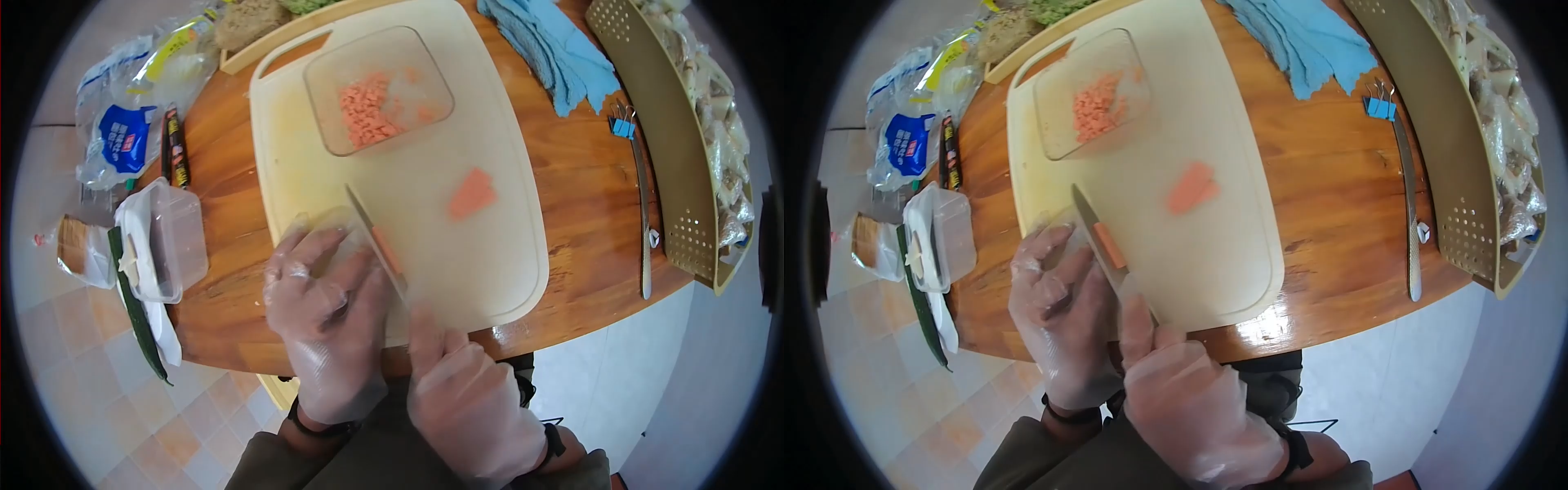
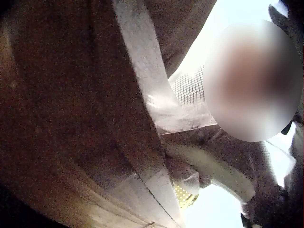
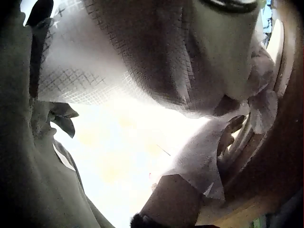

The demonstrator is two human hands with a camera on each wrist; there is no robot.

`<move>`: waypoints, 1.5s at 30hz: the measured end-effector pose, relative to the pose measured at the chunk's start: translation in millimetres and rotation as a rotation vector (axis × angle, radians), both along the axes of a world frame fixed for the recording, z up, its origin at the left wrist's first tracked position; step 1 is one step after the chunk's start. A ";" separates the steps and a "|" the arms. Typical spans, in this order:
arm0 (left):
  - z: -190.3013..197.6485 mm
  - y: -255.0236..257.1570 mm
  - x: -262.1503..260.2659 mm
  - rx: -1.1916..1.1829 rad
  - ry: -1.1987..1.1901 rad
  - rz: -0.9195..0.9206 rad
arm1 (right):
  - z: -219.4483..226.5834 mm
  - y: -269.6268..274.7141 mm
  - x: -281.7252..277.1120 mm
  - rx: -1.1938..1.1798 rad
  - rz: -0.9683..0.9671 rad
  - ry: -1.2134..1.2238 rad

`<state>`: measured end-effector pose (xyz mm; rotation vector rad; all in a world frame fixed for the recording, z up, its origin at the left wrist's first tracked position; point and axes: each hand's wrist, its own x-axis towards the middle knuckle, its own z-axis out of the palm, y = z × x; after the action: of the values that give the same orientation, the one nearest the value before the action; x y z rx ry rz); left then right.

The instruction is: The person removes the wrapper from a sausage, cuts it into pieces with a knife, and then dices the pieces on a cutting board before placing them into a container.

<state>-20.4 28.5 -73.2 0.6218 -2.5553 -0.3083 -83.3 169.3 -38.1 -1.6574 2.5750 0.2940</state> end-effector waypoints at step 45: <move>20.4 6.9 -3.0 0.493 0.087 0.269 | 5.3 45.4 -63.7 -0.291 0.042 -0.359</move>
<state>-23.4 35.4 -52.8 1.0899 -2.2784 -0.8601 -147.0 214.8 -32.8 -1.6631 2.3958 -0.3625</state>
